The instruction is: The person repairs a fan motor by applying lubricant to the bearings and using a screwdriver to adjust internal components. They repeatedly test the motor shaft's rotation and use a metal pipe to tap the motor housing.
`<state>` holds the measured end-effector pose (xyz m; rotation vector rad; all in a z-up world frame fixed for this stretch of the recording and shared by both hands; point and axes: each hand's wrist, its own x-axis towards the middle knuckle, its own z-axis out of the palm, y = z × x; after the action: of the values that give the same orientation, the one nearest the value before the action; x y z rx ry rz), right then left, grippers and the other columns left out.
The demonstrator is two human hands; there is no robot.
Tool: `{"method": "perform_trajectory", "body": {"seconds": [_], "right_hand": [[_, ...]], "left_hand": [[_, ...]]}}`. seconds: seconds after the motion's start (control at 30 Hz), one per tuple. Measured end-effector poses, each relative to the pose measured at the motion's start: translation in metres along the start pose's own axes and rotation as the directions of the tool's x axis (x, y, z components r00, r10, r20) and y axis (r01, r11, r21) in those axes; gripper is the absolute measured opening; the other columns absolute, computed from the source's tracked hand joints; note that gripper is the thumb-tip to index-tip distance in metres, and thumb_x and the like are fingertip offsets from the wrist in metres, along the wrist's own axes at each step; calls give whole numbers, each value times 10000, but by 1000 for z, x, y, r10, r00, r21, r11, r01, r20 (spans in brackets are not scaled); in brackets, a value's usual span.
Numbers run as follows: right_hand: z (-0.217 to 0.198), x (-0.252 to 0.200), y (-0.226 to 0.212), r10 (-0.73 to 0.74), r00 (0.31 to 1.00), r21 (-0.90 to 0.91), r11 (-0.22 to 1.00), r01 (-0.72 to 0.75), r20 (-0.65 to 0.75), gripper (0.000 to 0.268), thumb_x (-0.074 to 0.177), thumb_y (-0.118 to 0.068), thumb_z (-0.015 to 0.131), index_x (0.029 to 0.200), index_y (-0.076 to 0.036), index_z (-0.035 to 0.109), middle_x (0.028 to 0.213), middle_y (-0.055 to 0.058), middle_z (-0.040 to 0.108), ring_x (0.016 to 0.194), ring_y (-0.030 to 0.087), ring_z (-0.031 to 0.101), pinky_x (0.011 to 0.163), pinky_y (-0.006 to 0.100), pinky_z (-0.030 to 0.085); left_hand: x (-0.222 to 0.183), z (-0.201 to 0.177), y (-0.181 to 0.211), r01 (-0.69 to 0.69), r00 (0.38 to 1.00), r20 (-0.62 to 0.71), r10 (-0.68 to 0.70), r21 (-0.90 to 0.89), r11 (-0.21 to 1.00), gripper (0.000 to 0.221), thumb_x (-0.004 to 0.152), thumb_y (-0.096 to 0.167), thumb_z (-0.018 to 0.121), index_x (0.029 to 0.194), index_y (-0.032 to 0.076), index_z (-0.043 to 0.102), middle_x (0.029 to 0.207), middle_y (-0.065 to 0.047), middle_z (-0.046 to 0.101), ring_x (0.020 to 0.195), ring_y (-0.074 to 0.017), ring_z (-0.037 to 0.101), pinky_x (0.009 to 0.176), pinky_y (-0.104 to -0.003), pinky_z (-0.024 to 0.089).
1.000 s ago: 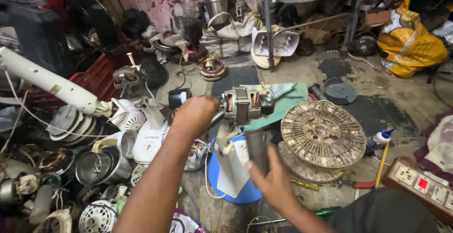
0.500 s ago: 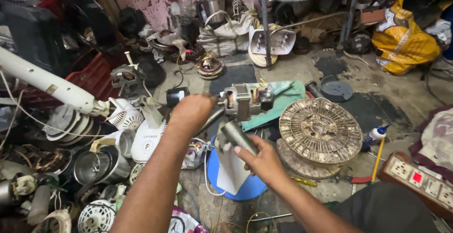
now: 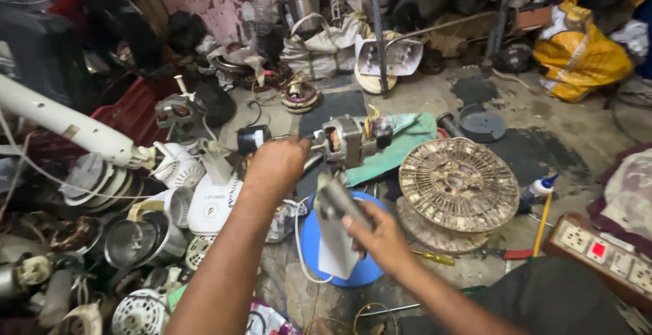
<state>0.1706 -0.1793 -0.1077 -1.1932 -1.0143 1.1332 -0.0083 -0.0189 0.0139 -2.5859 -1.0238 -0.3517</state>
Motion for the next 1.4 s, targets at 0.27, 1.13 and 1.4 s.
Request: {"method": "perform_trajectory", "body": {"seconds": [0.27,1.13,1.4], "right_hand": [[-1,7,4,481,807,728,679,-96,-343,318,946,-431,591,1048,-140,514,755,55,587,562,201,573,480,336,431],[3,3,8,329,943,628,745,-226,-51,394,949,-506,568,1011,-117,554,710,81,603,512,191,567,425,320,392],[-5,-2,-14,185,930,581,813,36,-316,314,979,-394,560,1057,-94,511,725,73,604,498,191,572,393,319,393]], "left_hand": [[-4,-2,10,19,998,-59,-14,77,997,138,872,72,599,1008,67,623,919,-121,717,833,-287,736,671,-403,596],[1,6,18,60,989,-141,-47,90,994,63,891,83,583,950,88,603,866,-97,703,822,-280,724,700,-427,565],[8,9,9,-2,997,-76,6,52,999,115,820,59,605,927,78,642,938,-110,681,847,-296,712,726,-412,576]]}}
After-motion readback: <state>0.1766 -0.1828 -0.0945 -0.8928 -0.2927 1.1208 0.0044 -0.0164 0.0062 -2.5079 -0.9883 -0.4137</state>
